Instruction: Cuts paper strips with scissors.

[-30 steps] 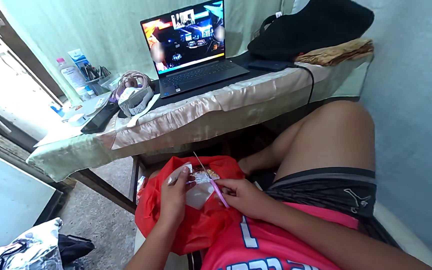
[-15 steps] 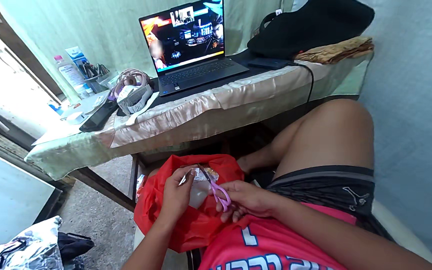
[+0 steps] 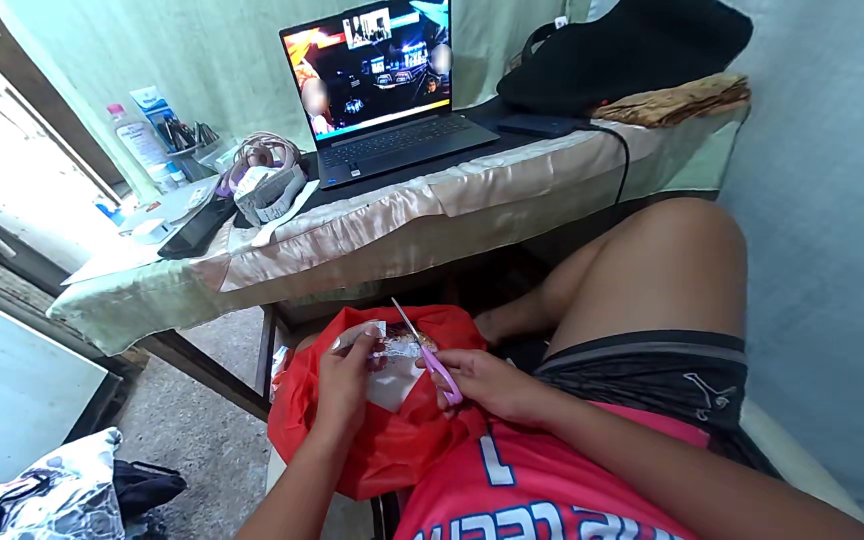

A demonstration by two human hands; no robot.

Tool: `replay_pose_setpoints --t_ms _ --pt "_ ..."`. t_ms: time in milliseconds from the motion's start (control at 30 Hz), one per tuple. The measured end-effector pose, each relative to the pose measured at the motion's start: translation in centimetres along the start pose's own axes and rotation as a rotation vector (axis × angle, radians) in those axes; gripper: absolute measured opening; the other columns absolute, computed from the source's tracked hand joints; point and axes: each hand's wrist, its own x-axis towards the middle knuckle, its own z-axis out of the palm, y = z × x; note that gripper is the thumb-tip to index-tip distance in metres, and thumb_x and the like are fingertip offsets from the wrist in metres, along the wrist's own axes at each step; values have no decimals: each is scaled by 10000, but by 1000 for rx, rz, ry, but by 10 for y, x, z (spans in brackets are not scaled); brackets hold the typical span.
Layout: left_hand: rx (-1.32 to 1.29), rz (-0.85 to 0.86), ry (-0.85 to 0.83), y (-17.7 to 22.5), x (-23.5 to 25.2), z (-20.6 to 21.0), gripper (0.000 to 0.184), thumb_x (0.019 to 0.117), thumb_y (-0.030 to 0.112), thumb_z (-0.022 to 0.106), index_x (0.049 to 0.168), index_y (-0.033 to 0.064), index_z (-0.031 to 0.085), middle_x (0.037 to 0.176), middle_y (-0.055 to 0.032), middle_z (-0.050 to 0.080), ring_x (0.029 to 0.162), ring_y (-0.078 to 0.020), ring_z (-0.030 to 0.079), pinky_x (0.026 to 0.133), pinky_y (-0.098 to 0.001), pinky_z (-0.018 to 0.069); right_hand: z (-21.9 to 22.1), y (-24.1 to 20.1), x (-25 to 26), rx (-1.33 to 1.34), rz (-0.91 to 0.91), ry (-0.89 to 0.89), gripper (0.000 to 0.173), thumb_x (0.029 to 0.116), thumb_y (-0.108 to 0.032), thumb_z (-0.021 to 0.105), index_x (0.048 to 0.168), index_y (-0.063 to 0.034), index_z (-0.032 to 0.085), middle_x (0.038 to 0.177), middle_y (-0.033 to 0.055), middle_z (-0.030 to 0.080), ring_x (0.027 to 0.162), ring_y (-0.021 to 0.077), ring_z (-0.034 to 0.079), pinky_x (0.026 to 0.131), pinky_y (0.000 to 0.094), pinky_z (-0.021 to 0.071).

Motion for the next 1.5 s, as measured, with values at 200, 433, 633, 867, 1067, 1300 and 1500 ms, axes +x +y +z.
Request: replay_pose_setpoints --t_ms 200,433,633,867,1067,1300,1500 --pt "-325 -156 -22 7 -7 6 281 1077 136 467 1231 -60 597 1142 -199 702 1034 -297 712 924 -477 585 4 -1 -2 -325 -53 48 395 1058 -279 571 1413 -107 553 1030 30 698 867 83 685 820 264 581" --pt "-461 -256 35 11 -15 13 334 1108 214 434 1294 -23 579 1241 -166 691 1107 -254 706 959 -400 581 7 0 -2 -565 -62 98 507 1015 -423 616 1459 -190 541 973 6 678 809 90 653 766 301 571" --pt "-486 -320 103 8 -15 15 361 1102 243 459 1325 -25 554 1235 -175 672 1093 -264 698 958 -404 581 9 7 0 -645 -119 117 496 1005 -421 620 1454 -219 555 991 -3 685 812 75 649 742 287 566" --pt "-550 -331 142 8 -20 18 323 1096 224 472 1304 -2 569 1177 -159 704 1040 -229 723 924 -348 594 11 13 4 -753 -183 117 506 1008 -409 596 1472 -214 541 1057 11 696 902 98 659 843 333 564" --pt "-558 -325 173 7 -21 20 308 1087 210 498 1287 -12 575 1167 -163 712 1040 -234 727 927 -342 595 9 16 6 -785 -192 114 494 1022 -393 574 1486 -226 537 1066 20 695 918 107 657 858 334 558" --pt "-579 -342 186 9 -22 21 302 1091 204 487 1298 -1 565 1154 -157 711 1031 -226 728 926 -336 595 9 17 7 -799 -208 110 464 1046 -364 550 1489 -227 543 1002 16 706 868 106 662 833 323 562" --pt "-581 -347 182 11 -24 20 292 1096 206 473 1285 6 571 1150 -143 712 1025 -210 727 926 -322 591 10 18 7 -800 -236 106 457 1049 -315 543 1496 -218 537 1000 24 704 868 108 655 842 314 555"
